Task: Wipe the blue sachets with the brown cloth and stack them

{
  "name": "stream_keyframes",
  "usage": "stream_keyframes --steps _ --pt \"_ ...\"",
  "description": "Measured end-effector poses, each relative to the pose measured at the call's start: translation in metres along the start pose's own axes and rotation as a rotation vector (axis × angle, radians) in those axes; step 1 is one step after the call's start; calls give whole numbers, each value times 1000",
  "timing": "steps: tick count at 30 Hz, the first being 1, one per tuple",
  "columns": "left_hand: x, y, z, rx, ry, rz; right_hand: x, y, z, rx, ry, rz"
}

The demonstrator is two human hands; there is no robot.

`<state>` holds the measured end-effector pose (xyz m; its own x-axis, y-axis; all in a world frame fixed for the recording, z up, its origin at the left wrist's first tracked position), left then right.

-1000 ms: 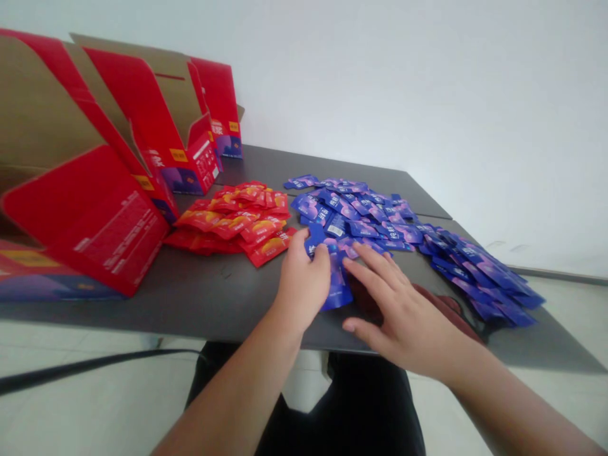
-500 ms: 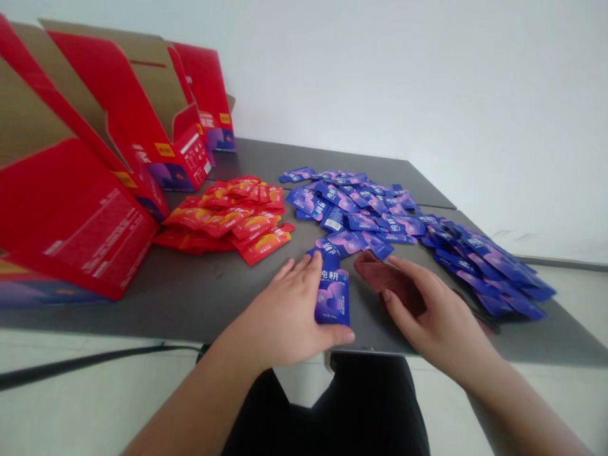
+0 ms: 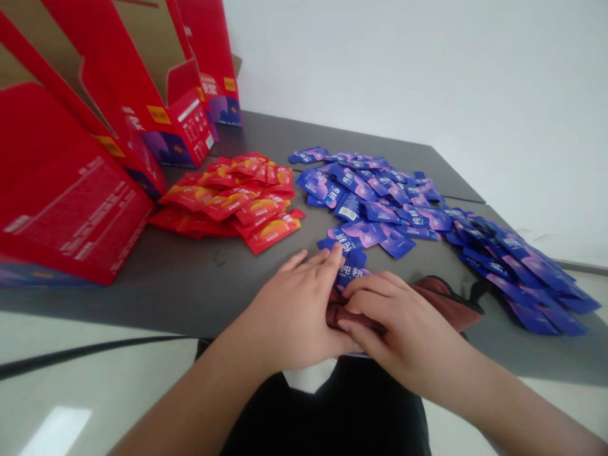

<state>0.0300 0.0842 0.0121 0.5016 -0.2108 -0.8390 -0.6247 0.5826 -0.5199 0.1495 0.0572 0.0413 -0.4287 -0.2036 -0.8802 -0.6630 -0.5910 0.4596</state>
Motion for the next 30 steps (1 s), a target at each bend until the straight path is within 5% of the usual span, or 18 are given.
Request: stream_keyframes --steps 8,18,21,26,30 --pt "3 1 0 -9 1 22 -6 -16 11 74 -61 -42" --pt "2 3 -3 -18 -13 41 -28 -66 18 220 -212 -162" --pt "3 4 -3 -14 -23 41 -35 -54 8 283 -264 -117" --pt "3 2 -3 -4 -20 23 -13 0 -1 57 21 91" --pt "4 1 -2 -12 -4 19 -3 5 0 29 85 116"
Point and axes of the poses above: each hand's wrist, its own z-axis towards the middle knuckle, its own x-axis out of the palm, y = z × x, the point moved 8 cm from there along z, towards the middle knuckle
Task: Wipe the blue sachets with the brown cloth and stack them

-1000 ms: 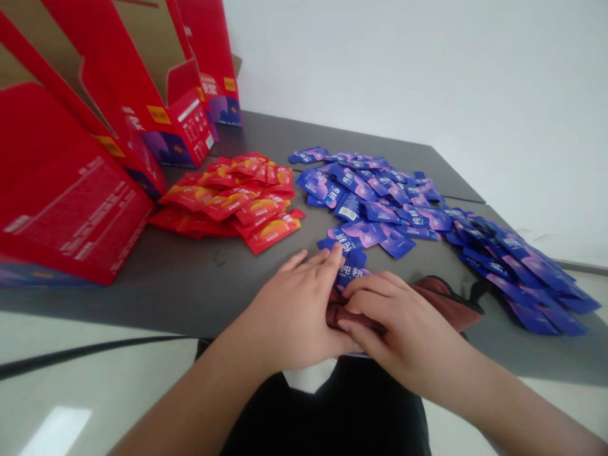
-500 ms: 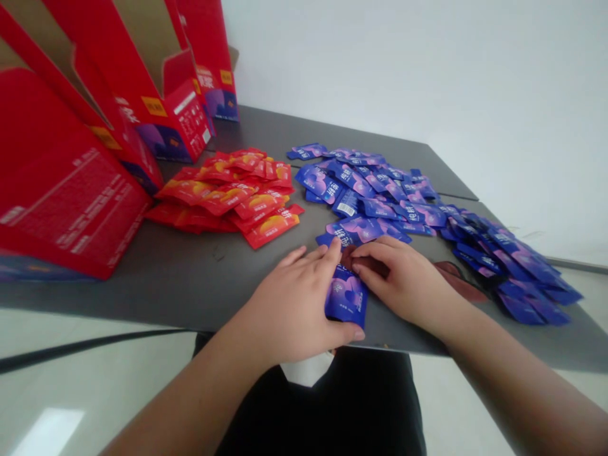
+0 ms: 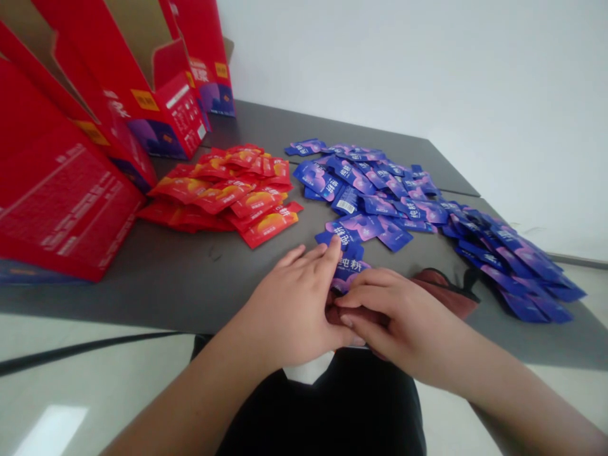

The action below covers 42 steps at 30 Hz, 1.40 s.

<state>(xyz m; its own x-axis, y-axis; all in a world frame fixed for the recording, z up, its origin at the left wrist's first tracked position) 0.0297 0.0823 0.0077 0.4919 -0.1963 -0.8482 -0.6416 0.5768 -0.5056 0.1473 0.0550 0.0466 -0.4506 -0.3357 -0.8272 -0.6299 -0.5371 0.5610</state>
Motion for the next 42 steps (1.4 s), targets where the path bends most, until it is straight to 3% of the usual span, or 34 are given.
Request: stream_keyframes --steps 6,13,18,24,28,30,33,35,42 --pt "1 0 0 -2 10 -8 -1 -10 7 13 -17 -21" --pt "-1 0 1 8 28 10 -11 -30 14 52 -134 -102" --pt "-2 0 3 -5 45 27 -17 -42 18 95 -129 -151" --pt "-1 -1 2 6 43 59 -28 -62 21 173 -232 -271" --pt "0 1 1 -6 47 59 -42 -50 12 164 -315 -246" --pt "-1 1 1 1 35 46 -41 -32 6 99 -271 -171" --pt "0 0 0 19 21 26 -21 -5 1 -9 -52 13" --pt "1 1 0 21 26 22 -9 1 1 -19 21 87" --pt "2 1 1 2 55 36 -10 -28 14 44 -100 -12"
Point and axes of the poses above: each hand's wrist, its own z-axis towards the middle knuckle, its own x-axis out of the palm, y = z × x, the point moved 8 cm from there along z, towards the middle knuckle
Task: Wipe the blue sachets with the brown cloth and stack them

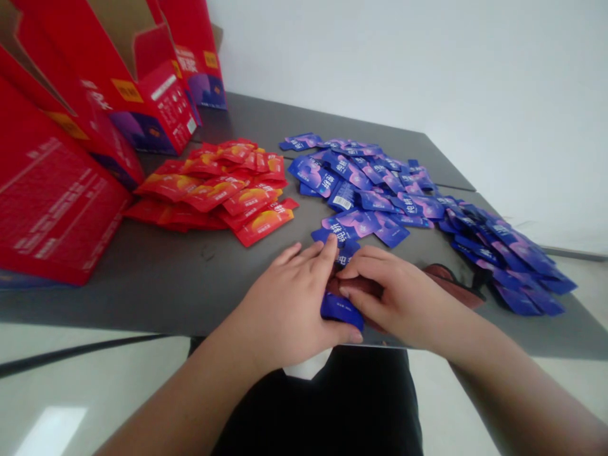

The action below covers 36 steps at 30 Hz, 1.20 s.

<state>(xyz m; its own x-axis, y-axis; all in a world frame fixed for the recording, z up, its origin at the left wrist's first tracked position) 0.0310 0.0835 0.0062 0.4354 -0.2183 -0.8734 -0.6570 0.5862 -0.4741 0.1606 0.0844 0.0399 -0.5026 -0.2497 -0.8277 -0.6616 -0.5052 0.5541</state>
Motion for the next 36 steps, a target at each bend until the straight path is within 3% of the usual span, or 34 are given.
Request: stream_keyframes --steps 8,11,13,18,23,26,30,36 --pt "-2 -1 0 5 2 29 -19 -37 9 162 -172 -214" --pt "-2 0 0 3 -3 26 -27 -37 2 214 -238 -206" --pt "-1 0 0 6 -9 17 -26 -21 -5 133 -201 -155" --pt "-1 -1 -1 9 -21 -8 -5 27 -18 -105 63 34" --pt "-2 -1 0 4 -18 -23 1 20 -11 -114 124 46" --pt "-3 1 -1 4 -18 -15 -6 -4 -4 -54 35 -54" --pt "-5 -4 0 30 -5 10 -23 -37 0 95 -191 -214" --pt "-1 -40 4 89 -63 88 -43 -56 -15 203 -485 -236"
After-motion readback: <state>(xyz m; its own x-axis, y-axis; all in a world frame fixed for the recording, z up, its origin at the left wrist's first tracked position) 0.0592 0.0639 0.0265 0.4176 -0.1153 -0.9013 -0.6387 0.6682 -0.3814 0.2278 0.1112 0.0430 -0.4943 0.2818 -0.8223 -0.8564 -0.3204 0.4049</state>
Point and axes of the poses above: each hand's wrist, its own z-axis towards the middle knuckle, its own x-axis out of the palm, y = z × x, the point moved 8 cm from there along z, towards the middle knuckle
